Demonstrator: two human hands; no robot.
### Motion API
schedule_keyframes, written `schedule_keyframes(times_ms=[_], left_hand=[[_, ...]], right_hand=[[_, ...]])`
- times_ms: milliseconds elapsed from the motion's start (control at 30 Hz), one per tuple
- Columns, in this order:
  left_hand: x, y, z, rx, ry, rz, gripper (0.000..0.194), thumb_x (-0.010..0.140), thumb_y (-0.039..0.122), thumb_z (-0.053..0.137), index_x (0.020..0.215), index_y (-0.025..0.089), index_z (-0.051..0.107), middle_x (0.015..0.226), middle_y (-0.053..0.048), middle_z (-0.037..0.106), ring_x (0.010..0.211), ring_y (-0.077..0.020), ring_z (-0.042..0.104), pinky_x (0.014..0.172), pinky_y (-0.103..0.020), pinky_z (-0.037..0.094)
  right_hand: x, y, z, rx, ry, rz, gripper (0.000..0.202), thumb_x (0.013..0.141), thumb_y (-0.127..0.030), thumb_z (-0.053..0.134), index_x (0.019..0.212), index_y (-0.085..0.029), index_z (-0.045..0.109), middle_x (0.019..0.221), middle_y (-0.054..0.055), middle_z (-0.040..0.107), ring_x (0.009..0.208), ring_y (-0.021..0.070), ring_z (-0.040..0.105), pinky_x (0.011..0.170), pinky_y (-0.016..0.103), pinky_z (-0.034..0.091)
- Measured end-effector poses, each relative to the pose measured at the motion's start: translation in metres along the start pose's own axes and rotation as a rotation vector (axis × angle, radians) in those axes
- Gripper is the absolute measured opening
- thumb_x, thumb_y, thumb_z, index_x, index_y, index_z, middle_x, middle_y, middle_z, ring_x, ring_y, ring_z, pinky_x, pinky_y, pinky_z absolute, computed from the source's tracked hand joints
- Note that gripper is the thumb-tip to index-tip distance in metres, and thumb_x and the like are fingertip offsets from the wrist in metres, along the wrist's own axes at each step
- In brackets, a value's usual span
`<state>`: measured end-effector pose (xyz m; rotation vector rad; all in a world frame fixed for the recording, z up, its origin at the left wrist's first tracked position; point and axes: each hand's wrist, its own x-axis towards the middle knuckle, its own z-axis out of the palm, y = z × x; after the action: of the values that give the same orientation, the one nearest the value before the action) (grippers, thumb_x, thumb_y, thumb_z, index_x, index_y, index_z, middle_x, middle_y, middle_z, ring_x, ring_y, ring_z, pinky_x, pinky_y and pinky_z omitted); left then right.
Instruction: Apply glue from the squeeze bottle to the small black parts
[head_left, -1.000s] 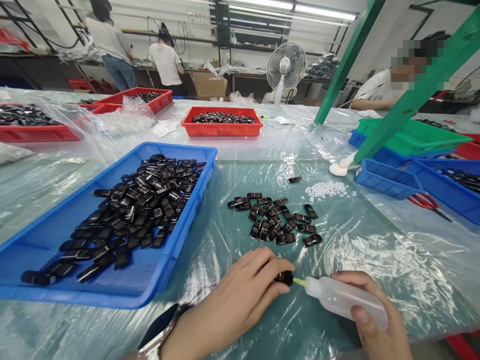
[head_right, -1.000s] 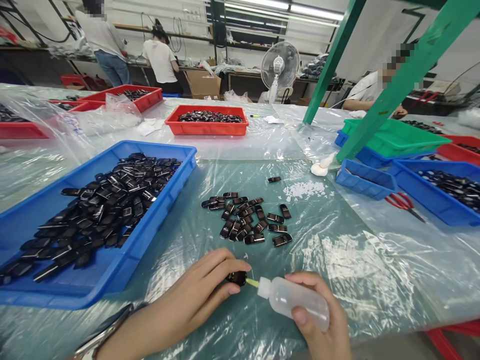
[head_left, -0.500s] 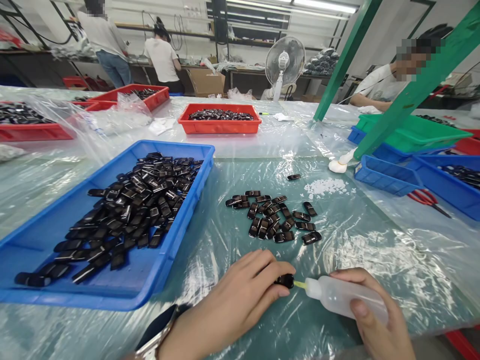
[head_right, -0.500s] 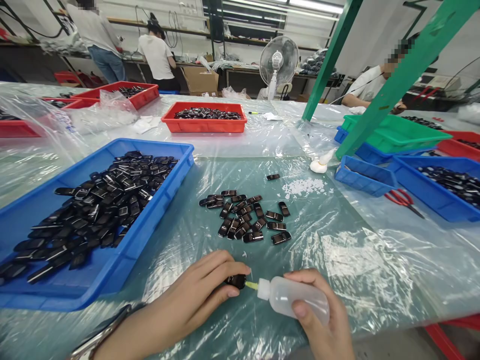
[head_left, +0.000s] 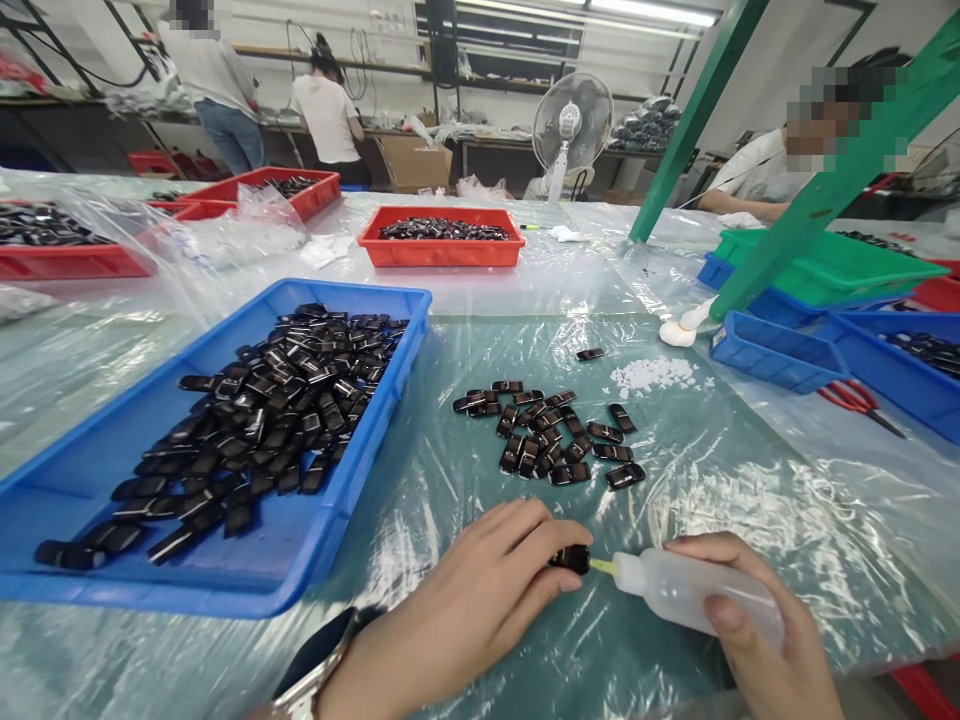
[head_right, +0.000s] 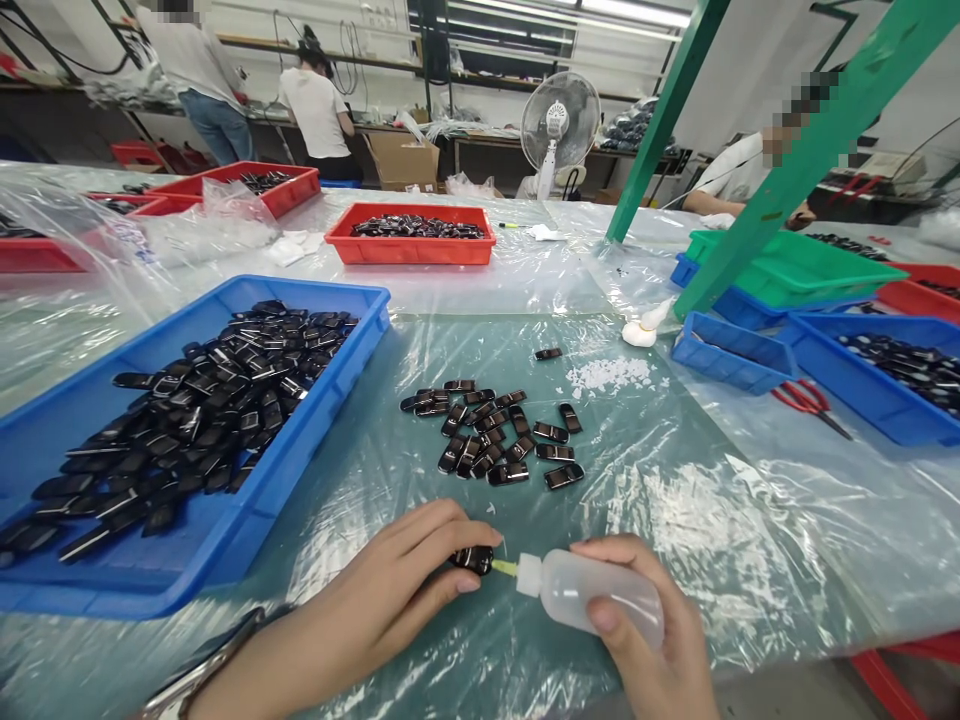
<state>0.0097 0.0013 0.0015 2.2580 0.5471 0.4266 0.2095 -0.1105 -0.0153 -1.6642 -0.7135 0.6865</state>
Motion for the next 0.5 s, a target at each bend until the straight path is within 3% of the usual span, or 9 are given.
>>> schedule_keyframes(times_ms=[267, 500], left_hand=[[-0.0008, -0.0002, 0.0005, 0.01, 0.032, -0.004, 0.022, 0.107, 0.03, 0.04, 0.126, 0.025, 0.05, 0.108, -0.006, 0.06, 0.096, -0.0224, 0.06, 0.078, -0.035, 0.052], [0.0003, -0.0022, 0.002, -0.031, 0.055, -0.015, 0.022, 0.106, 0.029, 0.043, 0.126, 0.027, 0.051, 0.11, -0.004, 0.064, 0.096, -0.0214, 0.063, 0.08, -0.035, 0.053]], right_hand=[[-0.0046, 0.0062, 0.0024, 0.012, 0.021, -0.037, 0.049, 0.069, -0.073, 0.07, 0.081, -0.025, 0.07, 0.084, 0.006, 0.062, 0.067, 0.0212, 0.059, 0.052, 0.025, 0.045], [-0.006, 0.0009, 0.0036, -0.023, 0.042, 0.024, 0.053, 0.062, -0.078, 0.071, 0.078, -0.027, 0.072, 0.087, 0.006, 0.065, 0.072, 0.0225, 0.06, 0.055, 0.025, 0.047]])
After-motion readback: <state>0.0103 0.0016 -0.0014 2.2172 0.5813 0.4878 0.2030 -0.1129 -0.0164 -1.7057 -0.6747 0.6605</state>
